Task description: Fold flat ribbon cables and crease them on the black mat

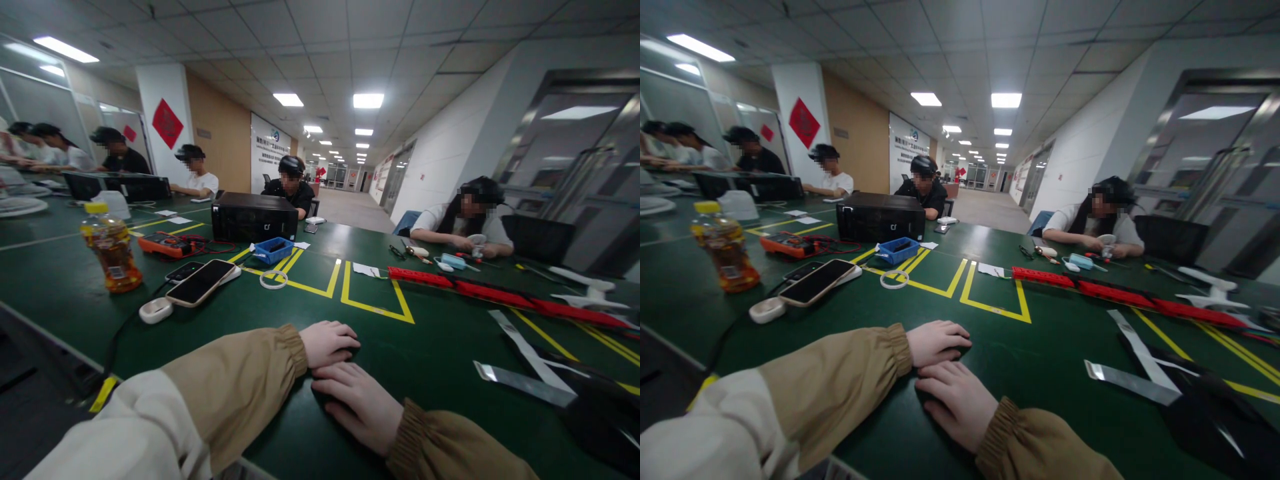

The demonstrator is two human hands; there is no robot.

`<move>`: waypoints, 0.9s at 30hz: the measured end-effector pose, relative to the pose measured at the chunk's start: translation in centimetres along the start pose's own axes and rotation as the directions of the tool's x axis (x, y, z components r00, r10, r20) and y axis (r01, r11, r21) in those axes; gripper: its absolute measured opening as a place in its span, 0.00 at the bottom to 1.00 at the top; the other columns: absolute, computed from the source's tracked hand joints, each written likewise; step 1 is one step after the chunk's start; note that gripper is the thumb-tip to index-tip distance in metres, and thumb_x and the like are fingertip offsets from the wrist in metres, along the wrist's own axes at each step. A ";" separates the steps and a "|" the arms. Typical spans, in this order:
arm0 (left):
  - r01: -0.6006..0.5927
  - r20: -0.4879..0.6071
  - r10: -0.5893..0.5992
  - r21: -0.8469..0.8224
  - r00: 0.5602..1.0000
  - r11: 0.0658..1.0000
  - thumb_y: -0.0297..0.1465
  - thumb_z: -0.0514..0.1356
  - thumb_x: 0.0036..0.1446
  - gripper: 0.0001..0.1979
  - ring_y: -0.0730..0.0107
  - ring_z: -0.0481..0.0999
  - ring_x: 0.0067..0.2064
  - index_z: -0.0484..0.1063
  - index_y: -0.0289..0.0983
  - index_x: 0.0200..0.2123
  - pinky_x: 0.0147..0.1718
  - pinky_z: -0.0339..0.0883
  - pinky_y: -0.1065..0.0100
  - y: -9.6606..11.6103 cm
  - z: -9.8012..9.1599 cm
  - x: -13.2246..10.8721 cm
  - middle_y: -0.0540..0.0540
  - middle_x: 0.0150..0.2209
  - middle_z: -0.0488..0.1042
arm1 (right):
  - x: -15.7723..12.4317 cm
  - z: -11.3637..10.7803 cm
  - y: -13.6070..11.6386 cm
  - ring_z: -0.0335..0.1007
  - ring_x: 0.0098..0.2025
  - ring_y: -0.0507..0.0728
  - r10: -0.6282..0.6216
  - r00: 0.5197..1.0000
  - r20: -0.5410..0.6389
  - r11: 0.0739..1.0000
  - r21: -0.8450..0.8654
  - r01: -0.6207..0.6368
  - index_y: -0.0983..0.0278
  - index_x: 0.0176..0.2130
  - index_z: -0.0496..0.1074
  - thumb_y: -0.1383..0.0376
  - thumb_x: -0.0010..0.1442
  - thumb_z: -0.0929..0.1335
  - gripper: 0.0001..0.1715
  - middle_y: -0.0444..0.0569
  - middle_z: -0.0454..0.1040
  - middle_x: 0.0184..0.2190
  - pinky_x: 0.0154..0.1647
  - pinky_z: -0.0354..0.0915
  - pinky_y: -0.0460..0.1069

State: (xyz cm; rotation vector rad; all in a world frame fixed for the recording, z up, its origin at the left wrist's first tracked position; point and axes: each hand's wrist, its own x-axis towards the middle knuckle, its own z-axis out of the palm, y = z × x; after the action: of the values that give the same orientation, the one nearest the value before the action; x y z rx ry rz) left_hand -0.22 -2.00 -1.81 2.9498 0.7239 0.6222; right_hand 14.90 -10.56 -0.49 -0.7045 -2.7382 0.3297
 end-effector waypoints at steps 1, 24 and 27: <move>-0.001 -0.001 0.001 0.001 1.000 1.000 0.33 0.54 0.60 0.14 0.66 0.68 0.50 0.66 0.42 0.50 0.48 0.63 0.64 0.0 0.0 0.0 0.47 0.51 0.68 | 0.0 0.0 0.0 0.57 0.53 0.56 -0.002 1.000 -0.003 1.000 -0.002 0.002 0.60 0.51 0.65 0.66 0.61 0.60 0.18 0.48 0.64 0.51 0.55 0.55 0.53; 0.008 0.016 -0.008 0.014 1.000 1.000 0.33 0.52 0.61 0.15 0.66 0.68 0.50 0.67 0.41 0.50 0.49 0.62 0.65 0.2 -0.2 0.0 0.48 0.51 0.68 | -0.3 0.1 1.0 0.63 0.45 0.54 -0.037 0.988 -0.149 0.998 -0.050 0.030 0.61 0.44 0.69 0.67 0.62 0.58 0.14 0.48 0.70 0.43 0.47 0.60 0.51; 0.004 0.013 -0.004 0.018 1.000 1.000 0.33 0.52 0.60 0.15 0.66 0.68 0.49 0.66 0.41 0.50 0.49 0.62 0.65 0.2 -0.2 0.0 0.48 0.51 0.68 | -0.6 -0.4 1.9 0.65 0.41 0.54 -0.025 0.978 -0.207 0.996 -0.093 0.006 0.62 0.41 0.71 0.67 0.63 0.57 0.15 0.48 0.72 0.38 0.43 0.62 0.50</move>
State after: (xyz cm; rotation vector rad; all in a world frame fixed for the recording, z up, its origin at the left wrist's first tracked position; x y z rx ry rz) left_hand -0.22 -2.19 -1.59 2.9648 0.7380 0.5994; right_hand 16.34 -9.17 -0.77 -0.6985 -2.5712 0.1194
